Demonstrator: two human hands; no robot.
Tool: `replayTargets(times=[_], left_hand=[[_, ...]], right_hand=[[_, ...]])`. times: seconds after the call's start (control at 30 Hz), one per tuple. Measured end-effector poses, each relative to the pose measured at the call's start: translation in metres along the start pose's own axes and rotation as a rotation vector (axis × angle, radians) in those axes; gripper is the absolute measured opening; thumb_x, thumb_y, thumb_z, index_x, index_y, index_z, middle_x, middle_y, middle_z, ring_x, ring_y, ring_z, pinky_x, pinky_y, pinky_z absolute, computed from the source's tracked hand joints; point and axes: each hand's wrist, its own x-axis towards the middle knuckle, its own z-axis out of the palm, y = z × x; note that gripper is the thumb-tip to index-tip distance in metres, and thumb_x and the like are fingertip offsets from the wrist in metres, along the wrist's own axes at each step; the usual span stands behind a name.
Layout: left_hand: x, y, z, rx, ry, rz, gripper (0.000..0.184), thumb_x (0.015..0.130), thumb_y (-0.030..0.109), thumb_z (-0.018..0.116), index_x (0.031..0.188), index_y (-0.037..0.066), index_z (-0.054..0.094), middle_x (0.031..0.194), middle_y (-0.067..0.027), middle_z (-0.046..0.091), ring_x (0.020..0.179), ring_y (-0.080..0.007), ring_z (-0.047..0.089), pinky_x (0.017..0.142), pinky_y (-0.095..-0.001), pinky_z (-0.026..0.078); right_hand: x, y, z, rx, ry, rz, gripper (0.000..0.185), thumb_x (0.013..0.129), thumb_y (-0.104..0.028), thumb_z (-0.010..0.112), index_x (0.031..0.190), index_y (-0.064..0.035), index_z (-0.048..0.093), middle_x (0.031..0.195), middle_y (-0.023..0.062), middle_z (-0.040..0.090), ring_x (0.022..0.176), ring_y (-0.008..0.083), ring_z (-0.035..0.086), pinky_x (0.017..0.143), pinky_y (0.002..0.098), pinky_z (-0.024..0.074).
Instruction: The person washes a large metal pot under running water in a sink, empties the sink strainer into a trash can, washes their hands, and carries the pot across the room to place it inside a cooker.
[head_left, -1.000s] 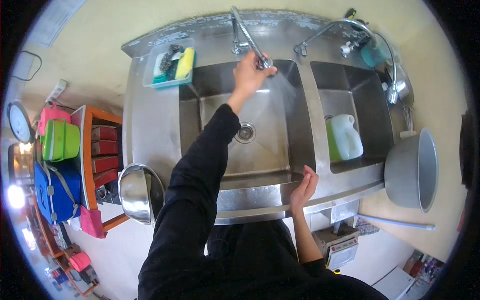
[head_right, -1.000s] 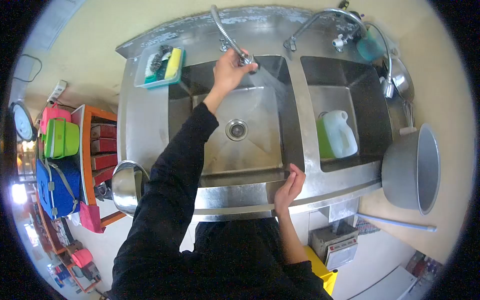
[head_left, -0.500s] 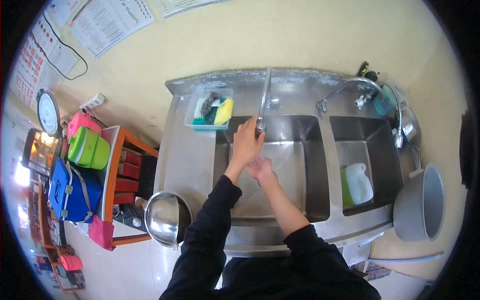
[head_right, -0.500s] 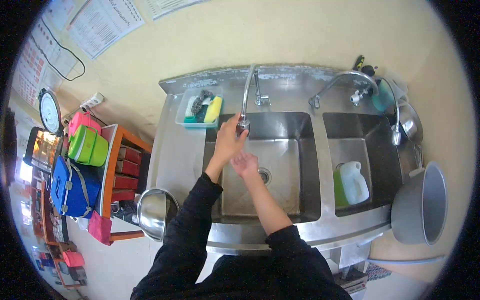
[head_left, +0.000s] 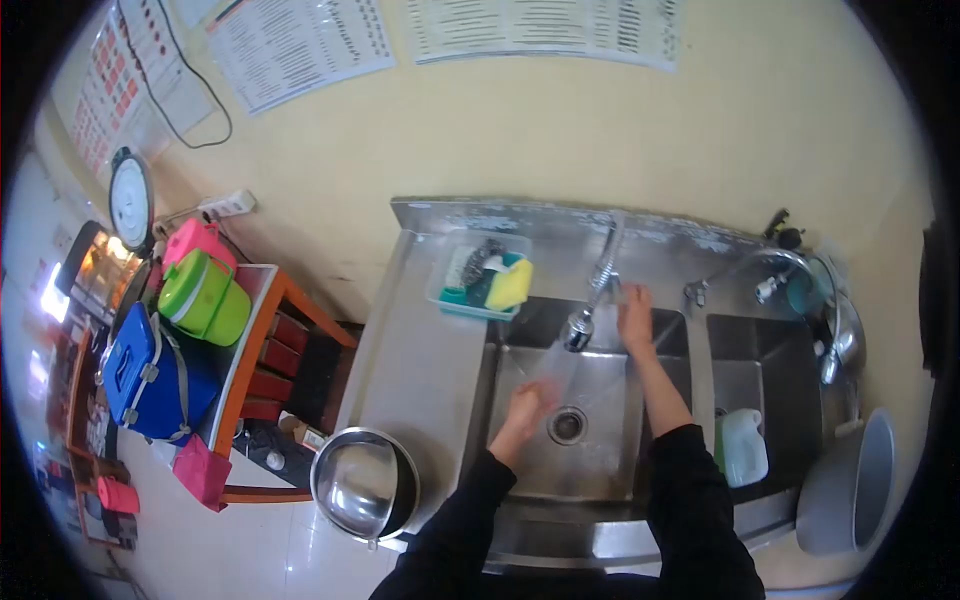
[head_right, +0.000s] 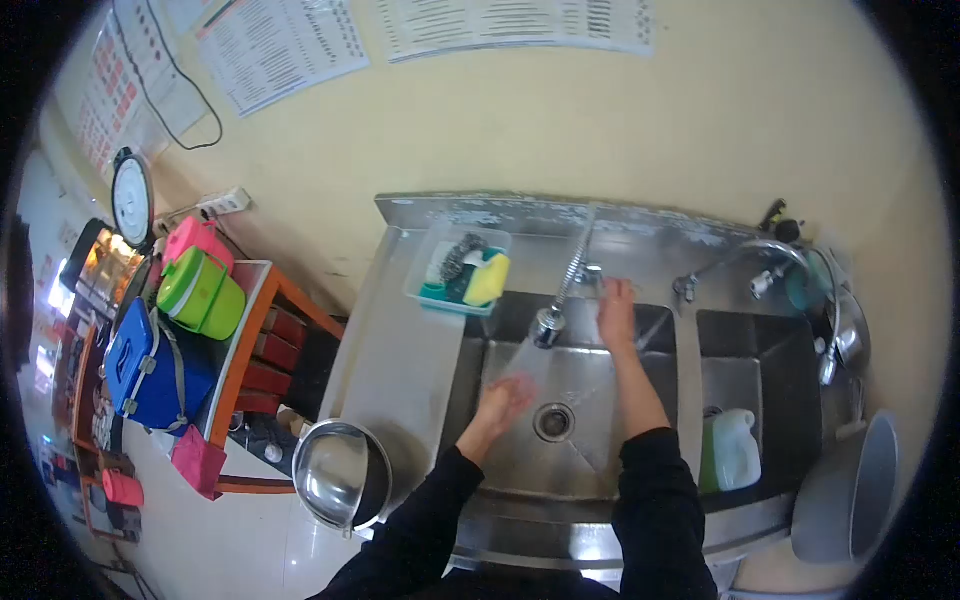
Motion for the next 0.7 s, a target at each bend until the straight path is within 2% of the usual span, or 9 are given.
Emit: replayTargets(times=[0.07, 0.23, 0.27, 0.33, 0.4, 0.47, 0.57, 0.67, 0.7], left_hand=[[-0.002, 0.007, -0.008, -0.094, 0.069, -0.116, 0.027, 0.097, 0.021, 0.042, 0.103, 0.003, 0.061, 0.091, -0.0086, 0.065, 0.08, -0.0126, 0.061, 0.068, -0.0278, 0.05], [-0.002, 0.13, -0.056, 0.26, 0.247, 0.426, 0.029, 0.096, 0.024, 0.042, 0.093, 0.005, 0.064, 0.078, -0.0047, 0.064, 0.066, -0.0118, 0.059, 0.058, -0.0249, 0.047], [0.013, 0.152, -0.073, 0.318, 0.396, 0.453, 0.026, 0.094, 0.022, 0.045, 0.09, 0.004, 0.064, 0.076, -0.0084, 0.064, 0.063, -0.0167, 0.059, 0.057, -0.0281, 0.047], [0.045, 0.182, -0.107, 0.66, 0.704, 0.807, 0.022, 0.091, 0.017, 0.047, 0.089, 0.003, 0.064, 0.074, -0.0146, 0.065, 0.066, -0.0274, 0.062, 0.062, -0.0367, 0.049], [0.078, 0.193, -0.128, 0.803, 0.975, 0.971, 0.018, 0.086, 0.013, 0.05, 0.087, 0.003, 0.065, 0.078, -0.0203, 0.064, 0.075, -0.0376, 0.062, 0.069, -0.0456, 0.048], [0.106, 0.183, -0.151, 0.881, 0.766, 0.76, 0.016, 0.084, 0.012, 0.051, 0.087, 0.003, 0.065, 0.082, -0.0212, 0.064, 0.08, -0.0386, 0.061, 0.072, -0.0481, 0.047], [0.123, 0.177, -0.146, 0.829, 0.652, 0.604, 0.015, 0.079, 0.01, 0.053, 0.086, 0.003, 0.064, 0.084, -0.0216, 0.064, 0.082, -0.0396, 0.061, 0.072, -0.0487, 0.047], [0.134, 0.172, -0.124, 0.732, 0.545, 0.582, 0.014, 0.076, 0.007, 0.054, 0.084, 0.002, 0.064, 0.08, -0.0216, 0.064, 0.078, -0.0399, 0.061, 0.069, -0.0465, 0.047], [0.137, 0.169, -0.117, 0.703, 0.496, 0.582, 0.014, 0.075, 0.006, 0.054, 0.083, 0.001, 0.064, 0.078, -0.0216, 0.064, 0.077, -0.0399, 0.061, 0.067, -0.0456, 0.048]], right_hand=[[0.008, 0.0, -0.003, 0.014, -0.01, -0.002, 0.04, 0.074, 0.007, 0.051, 0.112, -0.0044, 0.054, 0.111, 0.0177, 0.05, 0.104, 0.0368, 0.048, 0.091, 0.0412, 0.0415], [-0.026, -0.024, 0.009, 0.271, 0.157, 0.196, 0.027, 0.081, 0.002, 0.049, 0.107, -0.0048, 0.054, 0.1, 0.0126, 0.055, 0.092, 0.0293, 0.054, 0.082, 0.0378, 0.044], [-0.045, -0.027, 0.016, 0.386, 0.138, 0.247, 0.024, 0.083, 0.001, 0.048, 0.106, -0.0052, 0.054, 0.096, 0.0097, 0.057, 0.087, 0.0264, 0.055, 0.079, 0.037, 0.0443], [-0.082, -0.065, 0.013, 0.809, -0.026, 0.546, 0.023, 0.087, -0.001, 0.046, 0.108, -0.0043, 0.054, 0.092, 0.0045, 0.059, 0.083, 0.0222, 0.055, 0.076, 0.0351, 0.0445], [-0.127, -0.062, 0.048, 1.123, -0.112, 0.956, 0.024, 0.092, -0.009, 0.042, 0.112, -0.0026, 0.053, 0.097, 0.0047, 0.059, 0.087, 0.0225, 0.057, 0.079, 0.0351, 0.0457], [-0.134, -0.105, 0.039, 1.579, -0.109, 1.167, 0.026, 0.092, -0.018, 0.043, 0.11, -0.004, 0.057, 0.094, 0.0055, 0.061, 0.084, 0.0211, 0.058, 0.075, 0.036, 0.048], [-0.132, -0.128, 0.043, 1.637, -0.102, 1.474, 0.029, 0.094, -0.022, 0.038, 0.107, -0.0048, 0.057, 0.096, 0.0061, 0.061, 0.088, 0.0212, 0.057, 0.078, 0.0372, 0.0468], [-0.152, -0.112, 0.062, 1.827, 0.107, 1.176, 0.032, 0.096, -0.029, 0.038, 0.109, -0.0063, 0.056, 0.107, 0.0075, 0.059, 0.103, 0.0218, 0.054, 0.087, 0.0368, 0.0433], [-0.154, -0.107, 0.061, 1.616, 0.184, 1.139, 0.035, 0.097, -0.032, 0.037, 0.116, -0.0063, 0.053, 0.11, 0.0072, 0.057, 0.107, 0.0212, 0.051, 0.09, 0.0366, 0.0413]])
